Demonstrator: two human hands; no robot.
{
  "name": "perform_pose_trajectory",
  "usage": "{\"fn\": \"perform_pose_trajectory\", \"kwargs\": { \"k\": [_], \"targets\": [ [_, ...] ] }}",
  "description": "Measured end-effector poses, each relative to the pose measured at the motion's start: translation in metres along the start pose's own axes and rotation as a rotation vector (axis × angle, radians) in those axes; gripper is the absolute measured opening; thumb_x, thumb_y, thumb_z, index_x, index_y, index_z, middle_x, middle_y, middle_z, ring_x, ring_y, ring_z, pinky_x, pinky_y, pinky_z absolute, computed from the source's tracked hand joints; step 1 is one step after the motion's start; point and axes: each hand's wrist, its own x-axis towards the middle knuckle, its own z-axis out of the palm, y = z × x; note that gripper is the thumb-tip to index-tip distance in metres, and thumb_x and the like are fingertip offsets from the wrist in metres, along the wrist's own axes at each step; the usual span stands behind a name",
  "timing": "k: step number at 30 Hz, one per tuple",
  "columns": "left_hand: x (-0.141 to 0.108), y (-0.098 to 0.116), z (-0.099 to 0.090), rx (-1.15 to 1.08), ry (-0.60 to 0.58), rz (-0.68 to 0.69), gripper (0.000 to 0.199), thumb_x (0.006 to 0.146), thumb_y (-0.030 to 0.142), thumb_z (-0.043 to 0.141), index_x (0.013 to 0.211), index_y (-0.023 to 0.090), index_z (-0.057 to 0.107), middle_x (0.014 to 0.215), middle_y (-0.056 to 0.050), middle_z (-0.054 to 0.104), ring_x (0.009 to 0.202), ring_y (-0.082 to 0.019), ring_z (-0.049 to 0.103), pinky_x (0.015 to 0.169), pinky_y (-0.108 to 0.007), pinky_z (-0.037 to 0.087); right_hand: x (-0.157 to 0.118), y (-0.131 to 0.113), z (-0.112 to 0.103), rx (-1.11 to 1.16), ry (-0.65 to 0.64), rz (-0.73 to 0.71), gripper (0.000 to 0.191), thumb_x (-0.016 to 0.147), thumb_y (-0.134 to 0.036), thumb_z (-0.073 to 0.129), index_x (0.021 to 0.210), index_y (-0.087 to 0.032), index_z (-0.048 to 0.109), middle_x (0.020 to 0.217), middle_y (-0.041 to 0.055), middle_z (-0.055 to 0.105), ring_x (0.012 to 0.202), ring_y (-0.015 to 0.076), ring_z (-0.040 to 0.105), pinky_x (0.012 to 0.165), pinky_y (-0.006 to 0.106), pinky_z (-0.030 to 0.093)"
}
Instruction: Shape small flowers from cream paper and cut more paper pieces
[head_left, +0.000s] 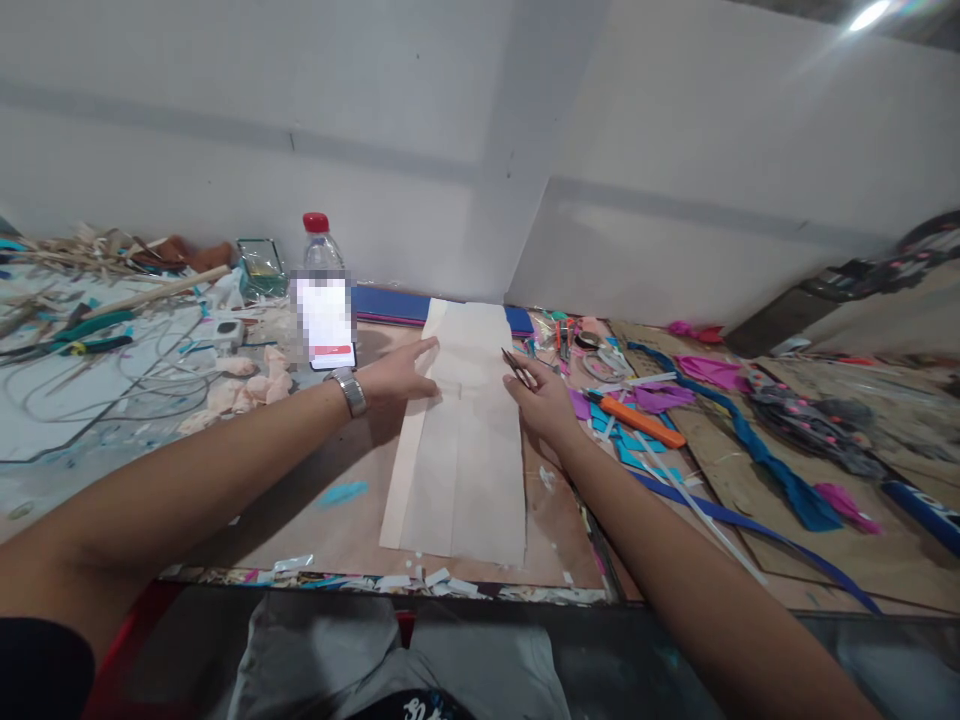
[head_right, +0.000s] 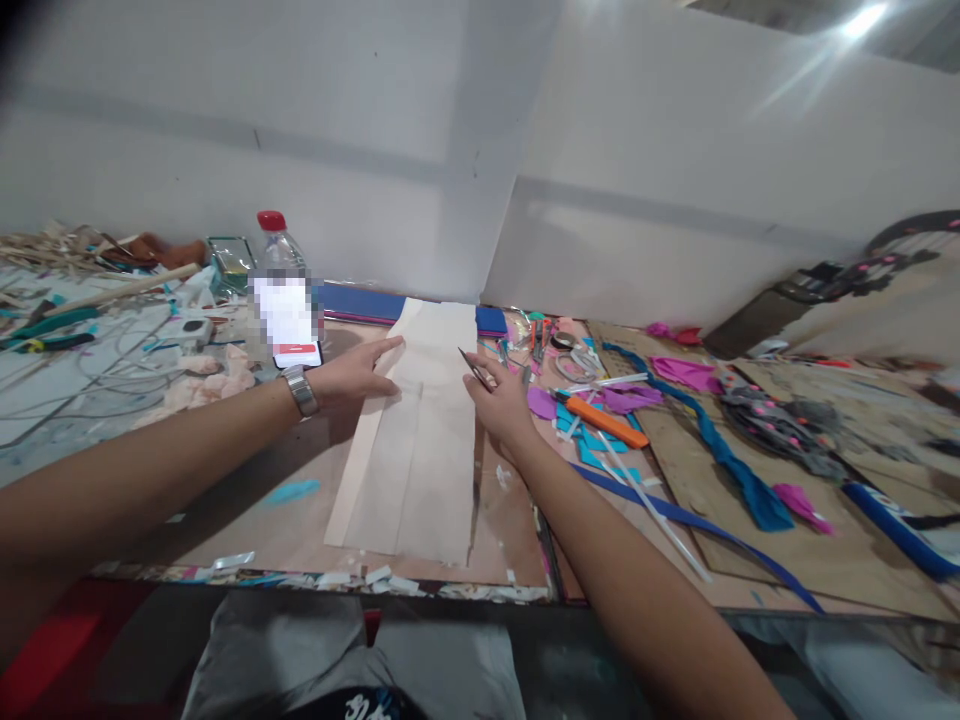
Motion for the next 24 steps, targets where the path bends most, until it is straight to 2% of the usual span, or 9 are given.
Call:
{"fn": "perform_pose_trajectory", "kwargs": {
  "k": [4,7,11,13,15,19,24],
  "targets": [
    [-0.0003,0.0013,-0.0007,0.022,-0.037,0.018,0.107,0.064,0.027,0.081,0.163,0.016,0.039,0.169,-0.014,0.040,0.153,-0.036,0.042,0.126,-0.044,0.033,0.0008,0.0015,0.0002,-0.003,-0.022,0.004,0.048,0.082,-0.040,0.071,0.124,-0.019,0.075,0.134,0.0119,0.074,0.130,0.0295,0.065,0.117,0.048,0.046],
    [-0.0004,0.0019,-0.0012,0.044,-0.087,0.039,0.104,0.063,0.027,0.081,0.160,0.019,0.044,0.168,-0.011,0.042,0.155,-0.035,0.041,0.128,-0.042,0.030,0.0009,0.0025,0.0001,-0.027,-0.027,0.032,0.046,0.081,-0.038,0.073,0.124,-0.021,0.076,0.135,0.0105,0.073,0.129,0.0297,0.066,0.115,0.048,0.048],
    [0.0020,-0.0034,-0.0025,0.058,-0.058,0.003,0.108,0.068,0.028,0.077,0.165,0.014,0.033,0.167,-0.016,0.043,0.146,-0.038,0.051,0.121,-0.045,0.040,0.0028,0.0049,-0.0030,-0.058,-0.019,0.105,0.044,0.080,-0.033,0.069,0.120,-0.017,0.077,0.118,0.0110,0.079,0.112,0.0302,0.073,0.103,0.050,0.055],
    [0.0027,-0.0052,-0.0027,0.056,-0.062,-0.009,0.110,0.067,0.027,0.078,0.166,0.014,0.032,0.165,-0.017,0.045,0.139,-0.038,0.058,0.116,-0.045,0.045,0.0036,0.0045,-0.0041,-0.060,-0.018,0.115,0.042,0.081,-0.033,0.068,0.119,-0.017,0.077,0.115,0.0097,0.080,0.110,0.0292,0.073,0.102,0.048,0.056],
    [0.0019,-0.0045,-0.0021,0.052,-0.081,-0.002,0.111,0.066,0.026,0.080,0.166,0.017,0.033,0.165,-0.015,0.046,0.138,-0.036,0.059,0.116,-0.043,0.045,0.0032,0.0021,-0.0035,-0.057,-0.021,0.107,0.042,0.081,-0.033,0.068,0.119,-0.018,0.077,0.118,0.0086,0.080,0.112,0.0284,0.071,0.104,0.047,0.054],
    [-0.0019,0.0011,-0.0001,0.010,-0.114,0.050,0.107,0.067,0.021,0.079,0.165,0.017,0.036,0.166,-0.014,0.045,0.146,-0.035,0.050,0.121,-0.041,0.039,-0.0006,-0.0038,0.0008,-0.039,-0.048,0.088,0.044,0.081,-0.032,0.069,0.123,-0.020,0.076,0.127,0.0074,0.077,0.120,0.0268,0.069,0.111,0.044,0.050],
    [-0.0013,-0.0009,0.0008,-0.076,-0.051,0.000,0.103,0.066,0.020,0.080,0.161,0.013,0.043,0.152,-0.018,0.059,0.120,-0.034,0.067,0.103,-0.042,0.051,-0.0010,-0.0034,-0.0004,-0.021,-0.043,0.132,0.044,0.082,-0.032,0.067,0.123,-0.017,0.076,0.121,0.0092,0.079,0.111,0.0267,0.072,0.104,0.044,0.054]
  ]
}}
